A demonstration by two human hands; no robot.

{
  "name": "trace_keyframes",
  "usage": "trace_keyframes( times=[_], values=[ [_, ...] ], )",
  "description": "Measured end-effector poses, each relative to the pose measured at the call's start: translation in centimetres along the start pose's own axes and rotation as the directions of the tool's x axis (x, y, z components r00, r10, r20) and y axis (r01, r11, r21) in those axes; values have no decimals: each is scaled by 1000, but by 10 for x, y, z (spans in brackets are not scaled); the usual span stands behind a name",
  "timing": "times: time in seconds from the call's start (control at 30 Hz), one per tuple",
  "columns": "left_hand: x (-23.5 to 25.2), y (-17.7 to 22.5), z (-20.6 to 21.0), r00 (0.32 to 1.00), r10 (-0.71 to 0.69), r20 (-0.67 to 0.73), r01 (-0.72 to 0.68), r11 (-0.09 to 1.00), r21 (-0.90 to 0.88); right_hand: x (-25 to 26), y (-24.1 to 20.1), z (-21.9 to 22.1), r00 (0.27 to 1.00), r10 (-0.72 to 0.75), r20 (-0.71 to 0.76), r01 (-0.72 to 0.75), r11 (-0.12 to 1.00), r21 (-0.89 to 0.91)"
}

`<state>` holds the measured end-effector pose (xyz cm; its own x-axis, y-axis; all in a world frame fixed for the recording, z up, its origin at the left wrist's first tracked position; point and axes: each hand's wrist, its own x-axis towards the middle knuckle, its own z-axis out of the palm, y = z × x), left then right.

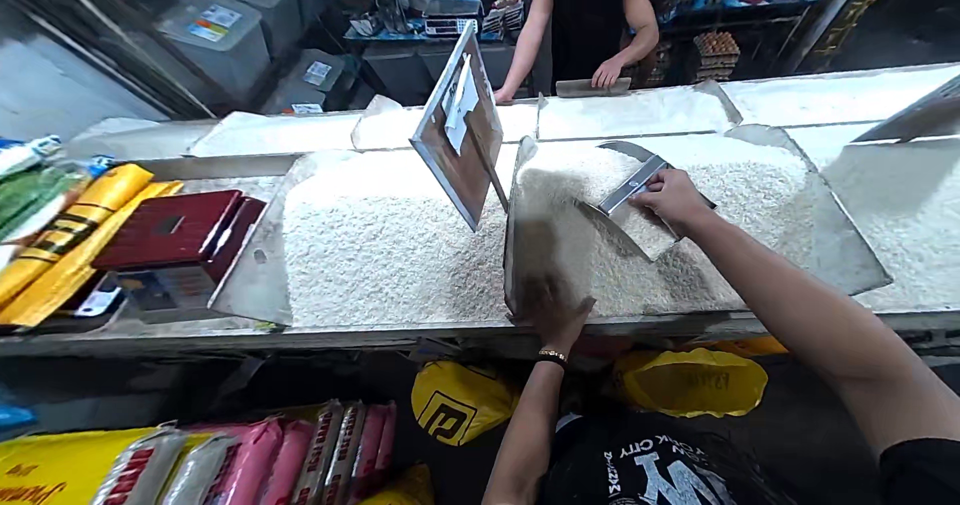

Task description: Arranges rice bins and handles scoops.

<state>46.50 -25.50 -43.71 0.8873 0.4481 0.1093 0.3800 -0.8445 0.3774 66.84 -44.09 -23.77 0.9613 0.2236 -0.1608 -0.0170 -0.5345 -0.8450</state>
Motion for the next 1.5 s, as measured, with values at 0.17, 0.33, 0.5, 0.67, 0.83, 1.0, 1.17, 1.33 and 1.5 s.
trace_keyframes(
  times=[0.17, 0.33, 0.5, 0.67, 0.83, 1.0, 1.17, 1.33, 1.5],
  values=[
    [19, 3, 7, 998, -16, -66, 17, 1000, 25, -22, 29, -78, 987, 111, -116, -119, 990, -71],
    [26, 17, 18, 992, -19, -121, 19, 1000, 4, -39, 42, -131, 966, 162, -201, -196, 967, -163],
    [32, 27, 19, 986, -28, -165, 33, 999, 24, -33, 29, -112, 982, 130, -140, -151, 978, -147],
    [32, 27, 16, 978, -87, -188, 89, 996, 2, -14, 9, -67, 997, 75, -13, -75, 996, -54],
    [32, 25, 17, 976, -106, -193, 113, 993, 27, 0, 10, -58, 999, 49, 11, -49, 999, 2],
    [30, 32, 10, 979, -62, -197, 56, 998, -33, -13, 33, -122, 990, 104, -95, -113, 990, -88],
    [29, 35, 7, 973, -38, -227, 35, 999, -17, -37, 63, -194, 947, 191, -259, -241, 954, -180],
    [31, 34, 10, 974, -64, -216, 62, 998, -16, -52, 74, -221, 915, 222, -336, -298, 935, -193],
    [29, 33, 8, 975, -60, -214, 66, 998, 21, -44, 60, -195, 941, 229, -247, -267, 955, -131]
  ],
)
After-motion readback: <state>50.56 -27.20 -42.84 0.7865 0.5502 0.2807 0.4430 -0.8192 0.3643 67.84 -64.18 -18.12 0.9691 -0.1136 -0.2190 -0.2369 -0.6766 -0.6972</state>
